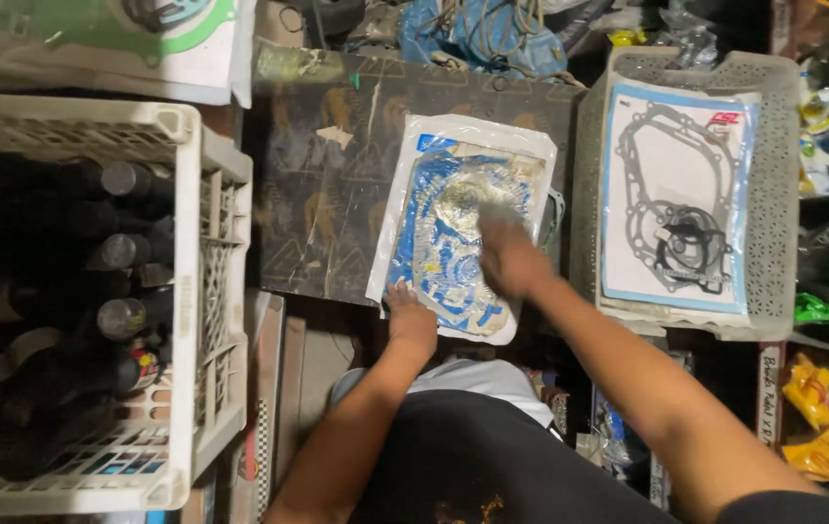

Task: The person wipes the surface of several plastic-wrapped packages containing mechanical parts using a cloth. They handle the packages one by one, wiping them down and moving them to a nearby tray.

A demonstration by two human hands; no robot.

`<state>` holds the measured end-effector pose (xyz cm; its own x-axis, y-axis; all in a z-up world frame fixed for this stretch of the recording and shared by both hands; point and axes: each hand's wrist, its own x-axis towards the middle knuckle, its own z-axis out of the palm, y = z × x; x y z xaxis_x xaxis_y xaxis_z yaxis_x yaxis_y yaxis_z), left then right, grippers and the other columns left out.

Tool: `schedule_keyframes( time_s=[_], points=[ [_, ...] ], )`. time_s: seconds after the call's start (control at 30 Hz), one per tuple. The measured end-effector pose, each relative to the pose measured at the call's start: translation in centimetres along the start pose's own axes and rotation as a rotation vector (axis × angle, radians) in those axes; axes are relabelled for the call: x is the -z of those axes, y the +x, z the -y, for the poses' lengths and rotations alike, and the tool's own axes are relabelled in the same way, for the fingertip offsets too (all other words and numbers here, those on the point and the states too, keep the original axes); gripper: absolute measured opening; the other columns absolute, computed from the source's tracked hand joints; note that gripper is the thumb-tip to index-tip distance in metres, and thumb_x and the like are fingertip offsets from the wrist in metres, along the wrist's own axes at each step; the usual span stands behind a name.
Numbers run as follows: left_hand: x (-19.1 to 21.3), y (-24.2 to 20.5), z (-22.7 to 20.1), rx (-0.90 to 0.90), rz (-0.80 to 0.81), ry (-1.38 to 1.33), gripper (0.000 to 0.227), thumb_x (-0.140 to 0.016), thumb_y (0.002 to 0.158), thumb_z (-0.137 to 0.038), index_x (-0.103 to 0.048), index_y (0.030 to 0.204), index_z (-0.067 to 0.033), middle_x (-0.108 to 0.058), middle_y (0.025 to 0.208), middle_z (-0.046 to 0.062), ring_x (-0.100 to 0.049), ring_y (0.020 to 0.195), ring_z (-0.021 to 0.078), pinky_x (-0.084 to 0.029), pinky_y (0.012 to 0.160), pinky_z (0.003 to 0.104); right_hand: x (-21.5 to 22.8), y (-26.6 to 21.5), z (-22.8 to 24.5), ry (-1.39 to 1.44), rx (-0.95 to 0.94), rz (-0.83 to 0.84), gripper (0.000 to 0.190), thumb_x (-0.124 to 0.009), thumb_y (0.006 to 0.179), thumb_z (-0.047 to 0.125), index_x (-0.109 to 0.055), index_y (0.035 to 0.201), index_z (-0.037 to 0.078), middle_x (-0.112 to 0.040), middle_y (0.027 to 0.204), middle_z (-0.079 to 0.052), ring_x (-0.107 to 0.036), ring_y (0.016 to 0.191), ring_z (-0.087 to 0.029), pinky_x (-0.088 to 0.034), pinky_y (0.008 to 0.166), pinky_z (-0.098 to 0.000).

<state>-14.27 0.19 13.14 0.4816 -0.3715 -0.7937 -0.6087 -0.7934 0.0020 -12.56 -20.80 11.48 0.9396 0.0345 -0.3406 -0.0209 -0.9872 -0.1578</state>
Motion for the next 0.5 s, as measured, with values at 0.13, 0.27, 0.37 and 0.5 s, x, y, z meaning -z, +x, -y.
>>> schedule_keyframes(
  time_s=[0.13,0.27,0.37,0.5],
  points=[
    [-1.0,0.8,0.2,-0.035,-0.038,-0.013,0.049,-0.043,0.104,-0.012,-0.046,0.150,0.0045,-0.035,0.160,0.030,-0.020,0.151,0.0559,-0.025,0.114,0.066,-1.8,0.9,-1.8,0.056,-0.208,-0.030,0.066,-0.046,0.104,0.048,-0.042,0.156,0.007,-0.028,0.168,-0.016,-0.027,0.154,-0.039,-0.036,0.118,-0.0577],
    [-0.2,0.4,0.8,-0.003,-0.099,-0.232,0.064,-0.050,0.103,-0.030,-0.035,0.156,0.0022,-0.028,0.162,0.033,-0.022,0.150,0.0547,-0.010,0.118,0.070,1.4,-6.6,5.9,0.269,-0.071,0.081,0.067,-0.056,0.100,0.042,-0.042,0.155,0.008,-0.037,0.160,-0.024,-0.033,0.149,-0.043,-0.030,0.121,-0.0561],
    [2.1,-0.7,0.8,-0.115,-0.107,-0.271,0.063,-0.053,0.102,-0.035,-0.037,0.159,-0.0131,-0.027,0.165,0.029,-0.021,0.152,0.0534,-0.014,0.118,0.068,0.7,-10.9,7.1,0.290,0.007,0.196,0.066,-0.056,0.099,0.047,-0.043,0.154,0.013,-0.040,0.160,-0.017,-0.035,0.149,-0.037,-0.030,0.122,-0.0508],
    [1.9,0.4,-0.9,-0.191,-0.042,-0.230,0.060,-0.057,0.101,-0.029,-0.042,0.158,-0.0227,-0.015,0.169,0.028,-0.016,0.153,0.0544,-0.031,0.114,0.063,-1.2,-8.9,4.9,0.244,0.074,-0.068,0.054,-0.055,0.103,0.031,-0.052,0.146,0.000,-0.052,0.147,-0.029,-0.046,0.139,-0.046,-0.033,0.118,-0.0563]
  ],
)
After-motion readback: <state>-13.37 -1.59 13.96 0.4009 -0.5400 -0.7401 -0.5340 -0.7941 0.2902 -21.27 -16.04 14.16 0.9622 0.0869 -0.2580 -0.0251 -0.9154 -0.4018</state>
